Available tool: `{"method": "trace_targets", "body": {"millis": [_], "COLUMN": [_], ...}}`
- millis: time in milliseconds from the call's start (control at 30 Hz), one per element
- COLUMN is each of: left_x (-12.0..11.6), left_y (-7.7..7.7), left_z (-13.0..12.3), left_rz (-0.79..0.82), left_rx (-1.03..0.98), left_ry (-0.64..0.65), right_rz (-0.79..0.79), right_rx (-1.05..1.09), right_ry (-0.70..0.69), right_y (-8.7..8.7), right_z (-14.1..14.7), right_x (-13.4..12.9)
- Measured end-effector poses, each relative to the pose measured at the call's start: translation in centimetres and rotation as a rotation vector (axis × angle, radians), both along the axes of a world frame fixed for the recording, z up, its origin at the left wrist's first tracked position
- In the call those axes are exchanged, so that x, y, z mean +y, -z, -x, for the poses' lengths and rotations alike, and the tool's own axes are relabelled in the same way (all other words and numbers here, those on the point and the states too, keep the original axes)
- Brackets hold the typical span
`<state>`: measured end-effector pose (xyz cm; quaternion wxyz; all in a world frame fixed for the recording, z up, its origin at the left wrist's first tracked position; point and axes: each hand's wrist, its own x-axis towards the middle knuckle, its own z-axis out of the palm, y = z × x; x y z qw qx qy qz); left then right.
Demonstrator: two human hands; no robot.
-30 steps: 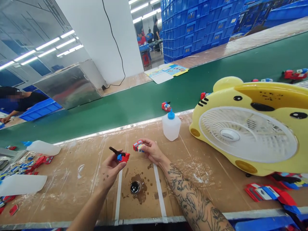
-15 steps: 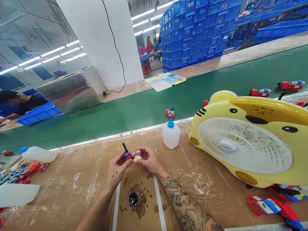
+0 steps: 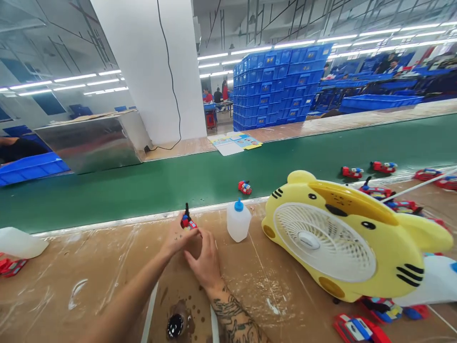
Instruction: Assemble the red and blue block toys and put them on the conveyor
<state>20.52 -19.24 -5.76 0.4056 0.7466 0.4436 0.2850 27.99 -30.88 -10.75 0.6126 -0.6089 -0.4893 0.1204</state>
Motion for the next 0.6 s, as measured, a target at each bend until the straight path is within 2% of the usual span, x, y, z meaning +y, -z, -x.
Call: {"method": "trace_targets", "body": {"millis": [167, 267, 333, 433, 533, 600], "left_x": [9.9, 14.1, 15.7, 17.1, 17.5, 17.3], "left_y": [-2.1, -2.3, -2.3, -2.1, -1.8, -1.6], "left_z": [-2.6, -4.6, -6.2, -8.5, -9.7, -9.5], "left_rz": [-0.140, -0.154, -0.158, -0.153, -0.124, -0.110], "left_rx": [0.425, 0.639, 0.736, 0.817, 0.813, 0.745], "left_ry": [0.091, 0.146, 0.179, 0.223, 0.249, 0.254], "right_rz": [0.059, 0.074, 0.083, 0.102, 0.092, 0.082], "right_rx": [-0.048, -0.081, -0.089, -0.104, -0.141, -0.150], "right_ry": [-0.041, -0.070, -0.086, -0.093, -0.104, -0.106], "right_y": [0.6, 0.3, 0.0, -0.1, 0.2, 0.7], "right_z": [-0.2, -0.2, -0.3, -0.4, -0.4, -0.3], "right_x": [0.5, 0.4, 0.4, 0.4, 0.5, 0.6]}}
